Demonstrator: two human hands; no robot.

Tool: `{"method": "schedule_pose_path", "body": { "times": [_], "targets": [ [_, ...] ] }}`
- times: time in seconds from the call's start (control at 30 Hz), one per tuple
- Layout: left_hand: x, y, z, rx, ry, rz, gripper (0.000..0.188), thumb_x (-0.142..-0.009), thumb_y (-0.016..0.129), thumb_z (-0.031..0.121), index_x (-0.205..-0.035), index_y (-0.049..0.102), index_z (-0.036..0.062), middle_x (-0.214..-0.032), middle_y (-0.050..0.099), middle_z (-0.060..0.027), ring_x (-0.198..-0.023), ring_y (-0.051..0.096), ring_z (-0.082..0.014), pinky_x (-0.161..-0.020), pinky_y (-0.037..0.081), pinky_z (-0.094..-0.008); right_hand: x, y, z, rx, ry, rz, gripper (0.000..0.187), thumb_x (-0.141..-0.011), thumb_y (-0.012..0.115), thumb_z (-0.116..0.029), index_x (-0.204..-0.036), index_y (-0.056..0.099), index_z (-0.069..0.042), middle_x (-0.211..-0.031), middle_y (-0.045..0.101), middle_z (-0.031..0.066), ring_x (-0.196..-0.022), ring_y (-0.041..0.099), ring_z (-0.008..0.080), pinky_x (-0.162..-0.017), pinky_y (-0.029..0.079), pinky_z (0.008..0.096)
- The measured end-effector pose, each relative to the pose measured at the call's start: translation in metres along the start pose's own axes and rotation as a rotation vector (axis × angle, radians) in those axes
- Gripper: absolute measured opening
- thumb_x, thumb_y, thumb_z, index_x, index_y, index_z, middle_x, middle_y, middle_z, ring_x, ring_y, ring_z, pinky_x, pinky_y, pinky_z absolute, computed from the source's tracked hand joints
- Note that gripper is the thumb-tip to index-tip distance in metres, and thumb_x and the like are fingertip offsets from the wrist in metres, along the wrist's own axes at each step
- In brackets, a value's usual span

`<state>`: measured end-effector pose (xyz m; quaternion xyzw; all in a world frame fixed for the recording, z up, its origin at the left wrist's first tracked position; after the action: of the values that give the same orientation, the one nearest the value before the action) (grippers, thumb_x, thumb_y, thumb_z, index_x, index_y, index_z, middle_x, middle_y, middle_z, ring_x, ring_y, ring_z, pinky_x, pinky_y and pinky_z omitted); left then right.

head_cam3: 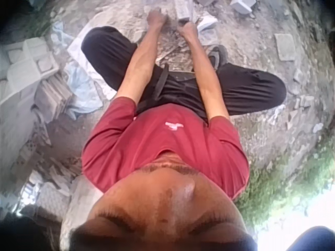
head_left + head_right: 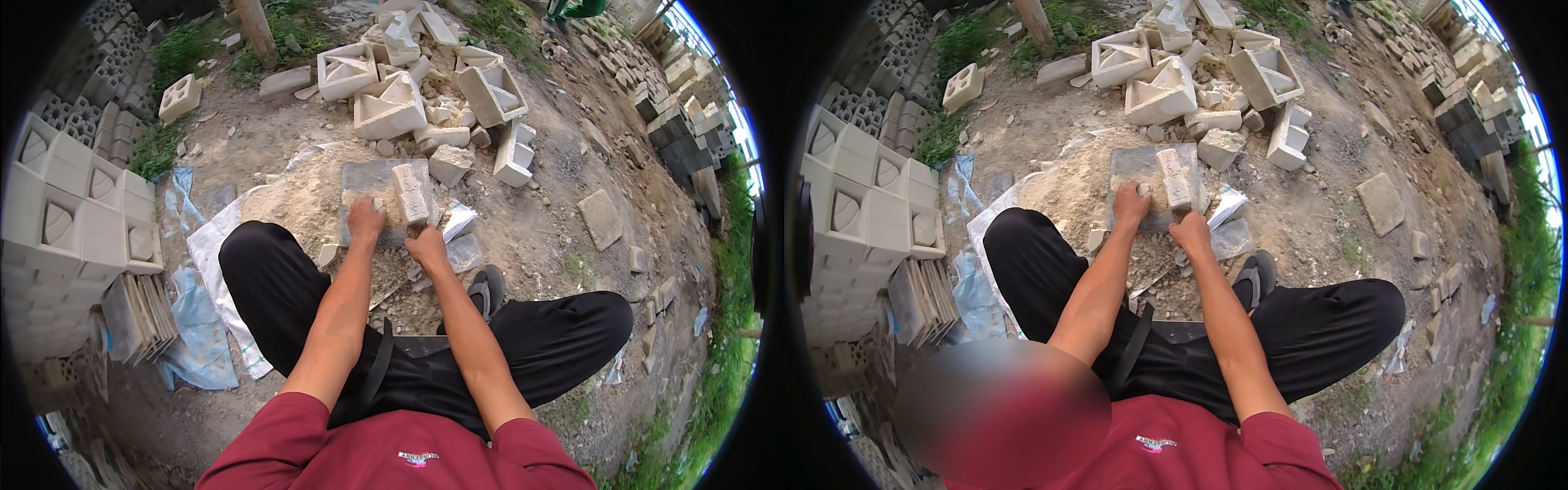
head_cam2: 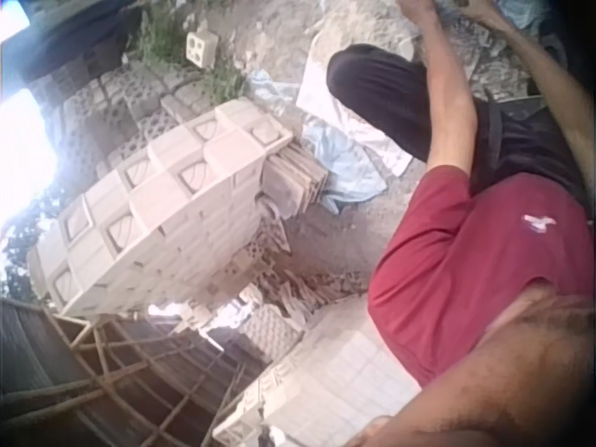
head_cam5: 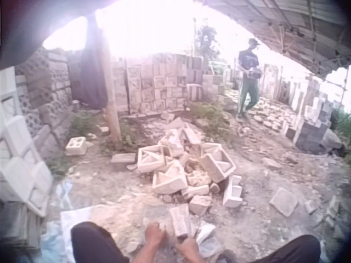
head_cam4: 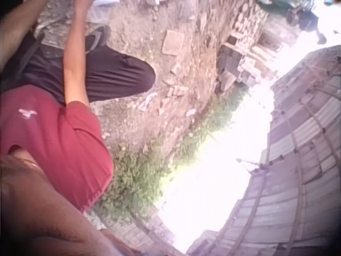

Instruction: The person shapes a small stone block by striking it with another stone and then uses a flat stone to grind the surface of a larger concrete block.

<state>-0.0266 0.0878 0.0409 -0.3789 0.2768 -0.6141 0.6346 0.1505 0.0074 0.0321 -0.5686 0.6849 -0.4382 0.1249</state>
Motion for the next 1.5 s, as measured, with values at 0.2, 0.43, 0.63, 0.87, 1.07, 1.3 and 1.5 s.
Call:
{"method": "schedule_pose_path", "body": {
  "times": [0.2,0.43,0.63,0.87,1.07,1.3,1.5],
  "targets": [
    [0.007,-0.005,-0.030,0.050,-0.108,0.025,0.038,-0.073,0.069,0.028,-0.102,0.063,0.0050,-0.106,0.062,-0.0185,-0.102,0.059,-0.0364,-0.087,0.048,-0.0445,0.000,-0.009,-0.029,-0.024,-0.051,-0.117,0.046,-0.070,0.069,-0.029,-0.098,0.063,0.007,-0.094,0.065,0.0294,-0.094,0.064,0.0414,-0.083,0.050,0.0449],
    [0.004,-0.011,-0.039,0.191,-0.151,0.074,0.037,-0.072,0.069,0.027,-0.101,0.062,0.0057,-0.101,0.064,-0.0185,-0.096,0.062,-0.0362,-0.084,0.048,-0.0455,0.007,0.003,-0.014,-0.047,-0.003,0.062,0.047,-0.068,0.069,-0.028,-0.098,0.064,0.008,-0.097,0.065,0.0299,-0.097,0.063,0.0418,-0.083,0.052,0.0418],
    [-0.003,-0.022,-0.044,0.231,-0.104,0.152,0.039,-0.070,0.072,0.027,-0.100,0.062,0.0033,-0.095,0.067,-0.0174,-0.090,0.064,-0.0334,-0.081,0.050,-0.0416,-0.029,-0.017,-0.037,-0.017,-0.023,-0.164,0.046,-0.064,0.071,-0.029,-0.085,0.066,0.011,-0.088,0.065,0.0305,-0.088,0.066,0.0406,-0.078,0.053,0.0412],
    [0.004,-0.023,-0.048,0.156,-0.122,0.129,0.037,-0.071,0.071,0.028,-0.097,0.064,0.0022,-0.091,0.068,-0.0167,-0.086,0.066,-0.0319,-0.078,0.051,-0.0400,-0.011,-0.007,-0.007,0.019,0.062,-0.082,0.046,-0.069,0.066,-0.025,-0.097,0.064,0.012,-0.101,0.062,0.0335,-0.099,0.062,0.0425,-0.086,0.051,0.0429],
    [-0.008,-0.040,-0.063,0.233,-0.237,0.234,0.035,-0.073,0.071,0.030,-0.095,0.065,0.0034,-0.087,0.069,-0.0149,-0.083,0.067,-0.0308,-0.078,0.051,-0.0400,-0.010,-0.033,-0.033,-0.063,0.038,-0.019,0.041,-0.071,0.064,-0.024,-0.094,0.064,0.011,-0.098,0.064,0.0314,-0.096,0.062,0.0438,-0.085,0.051,0.0446],
    [0.002,-0.047,-0.100,0.218,-0.400,0.298,0.039,-0.072,0.070,0.036,-0.095,0.066,0.0038,-0.088,0.069,-0.0166,-0.084,0.067,-0.0342,-0.078,0.051,-0.0432,0.010,-0.009,-0.013,0.025,0.095,0.023,0.049,-0.076,0.067,-0.020,-0.110,0.052,0.013,-0.104,0.063,0.0315,-0.099,0.063,0.0411,-0.087,0.051,0.0451],
    [-0.002,-0.055,-0.113,0.214,-0.378,0.339,0.043,-0.072,0.072,0.038,-0.095,0.067,0.0018,-0.084,0.069,-0.0135,-0.079,0.067,-0.0285,-0.075,0.051,-0.0385,0.021,0.026,-0.048,0.077,0.037,-0.056,0.054,-0.075,0.067,-0.014,-0.116,0.042,0.011,-0.106,0.062,0.0305,-0.100,0.062,0.0428,-0.088,0.051,0.0451]
  ]
}}
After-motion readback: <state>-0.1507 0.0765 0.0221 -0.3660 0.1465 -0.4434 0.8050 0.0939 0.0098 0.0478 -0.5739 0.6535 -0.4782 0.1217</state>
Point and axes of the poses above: each hand's wrist, its own x-axis away from the middle knuckle, its own y-axis out of the palm, z = x × y, the point moved 7 cm from there along -x, towards the middle knuckle
